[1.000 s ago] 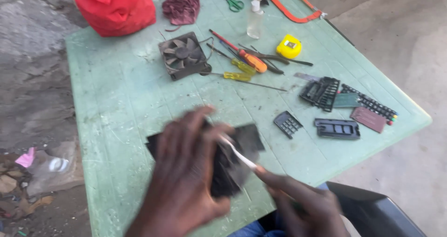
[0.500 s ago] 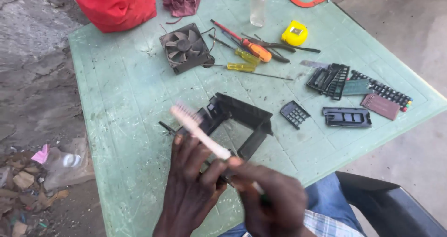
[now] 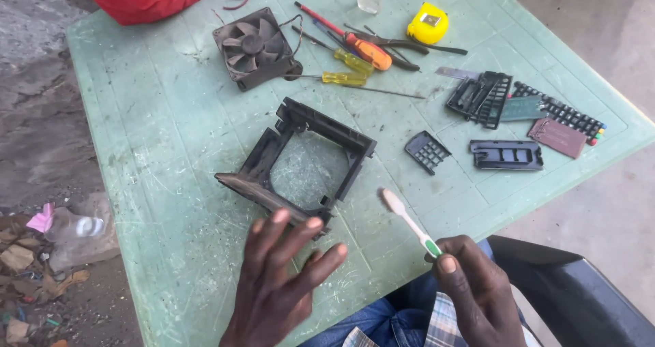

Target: Scrubbing a remote control back cover with a toothbrush to remove dust and dirt

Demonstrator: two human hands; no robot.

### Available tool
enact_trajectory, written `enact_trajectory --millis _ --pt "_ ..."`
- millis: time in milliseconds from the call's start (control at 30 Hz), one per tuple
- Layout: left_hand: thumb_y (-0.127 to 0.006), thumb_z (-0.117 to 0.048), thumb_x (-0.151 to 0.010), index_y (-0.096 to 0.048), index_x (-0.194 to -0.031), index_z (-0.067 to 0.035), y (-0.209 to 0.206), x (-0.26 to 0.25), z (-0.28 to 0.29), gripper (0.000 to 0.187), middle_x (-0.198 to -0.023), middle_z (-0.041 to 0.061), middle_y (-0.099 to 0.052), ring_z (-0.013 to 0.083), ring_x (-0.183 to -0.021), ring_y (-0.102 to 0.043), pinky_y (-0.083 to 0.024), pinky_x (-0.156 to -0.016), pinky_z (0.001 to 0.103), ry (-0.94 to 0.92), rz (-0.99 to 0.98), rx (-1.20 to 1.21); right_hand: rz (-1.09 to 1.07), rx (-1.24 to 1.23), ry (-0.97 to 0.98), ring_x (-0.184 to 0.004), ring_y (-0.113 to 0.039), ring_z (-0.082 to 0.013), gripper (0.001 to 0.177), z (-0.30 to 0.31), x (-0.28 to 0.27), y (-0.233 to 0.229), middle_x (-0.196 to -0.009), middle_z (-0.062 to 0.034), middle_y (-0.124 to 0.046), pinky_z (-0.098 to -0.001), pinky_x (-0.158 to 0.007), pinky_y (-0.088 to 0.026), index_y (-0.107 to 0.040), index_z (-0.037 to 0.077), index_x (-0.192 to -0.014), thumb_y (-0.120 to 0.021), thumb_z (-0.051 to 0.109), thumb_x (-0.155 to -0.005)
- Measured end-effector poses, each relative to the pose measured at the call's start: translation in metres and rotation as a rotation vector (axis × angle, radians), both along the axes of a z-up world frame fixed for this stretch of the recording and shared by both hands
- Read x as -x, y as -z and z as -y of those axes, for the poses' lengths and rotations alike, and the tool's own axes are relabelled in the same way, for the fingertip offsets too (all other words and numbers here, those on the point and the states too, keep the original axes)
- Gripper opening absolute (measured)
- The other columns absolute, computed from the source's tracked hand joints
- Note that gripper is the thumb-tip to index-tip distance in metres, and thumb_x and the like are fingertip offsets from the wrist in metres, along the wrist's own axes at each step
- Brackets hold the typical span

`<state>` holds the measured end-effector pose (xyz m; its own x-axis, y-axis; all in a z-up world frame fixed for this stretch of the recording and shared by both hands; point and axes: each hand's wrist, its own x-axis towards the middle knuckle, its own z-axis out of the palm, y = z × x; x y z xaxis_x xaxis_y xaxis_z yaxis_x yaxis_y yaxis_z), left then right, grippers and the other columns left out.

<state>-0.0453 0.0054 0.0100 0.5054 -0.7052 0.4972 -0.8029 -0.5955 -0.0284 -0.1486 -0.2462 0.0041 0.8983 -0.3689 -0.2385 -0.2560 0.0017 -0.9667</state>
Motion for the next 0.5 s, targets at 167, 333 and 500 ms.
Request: enact_trajectory --millis 167,333,500 --pt "-0.054 -0.045 -0.099 -0.056 -0.136 -0.014 -0.049 -0.006 0.009 0.048 -0.15 0.016 -0.051 0.0446 -0.16 -0.028 -0.023 -0.135 0.059 -0.344 -0.2 0.477 0.024 0.279 -0.116 -0.053 -0.04 -0.0112 0.035 0.006 -0.01 0.007 -0.057 0.0002 -0.054 -0.0273 -0.053 -0.032 -0.071 0.014 -0.117 -0.054 0.038 -0.097" --pt "-0.02 -0.062 -0.102 -0.057 -0.134 -0.008 -0.06 -0.044 0.029 0.072 -0.149 0.014 -0.054 0.0417 -0.154 -0.03 -0.02 -0.125 0.064 -0.275 -0.356 0.372 0.214 0.409 -0.169 -0.042 -0.045 -0.0073 0.027 -0.011 -0.018 0.004 -0.054 0.0038 -0.06 -0.0249 -0.04 -0.036 -0.069 0.012 -0.114 -0.055 0.03 -0.098" --pt "-0.017 -0.052 -0.106 -0.074 -0.103 -0.012 -0.041 -0.049 0.036 0.069 -0.128 0.005 -0.071 0.0324 -0.139 -0.052 -0.029 -0.11 0.049 -0.233 -0.25 0.233 -0.129 0.487 -0.251 -0.038 -0.059 -0.0171 0.027 -0.027 -0.009 0.03 -0.047 0.0006 -0.063 -0.0315 -0.047 -0.05 -0.073 0.03 -0.112 -0.054 0.036 -0.094"
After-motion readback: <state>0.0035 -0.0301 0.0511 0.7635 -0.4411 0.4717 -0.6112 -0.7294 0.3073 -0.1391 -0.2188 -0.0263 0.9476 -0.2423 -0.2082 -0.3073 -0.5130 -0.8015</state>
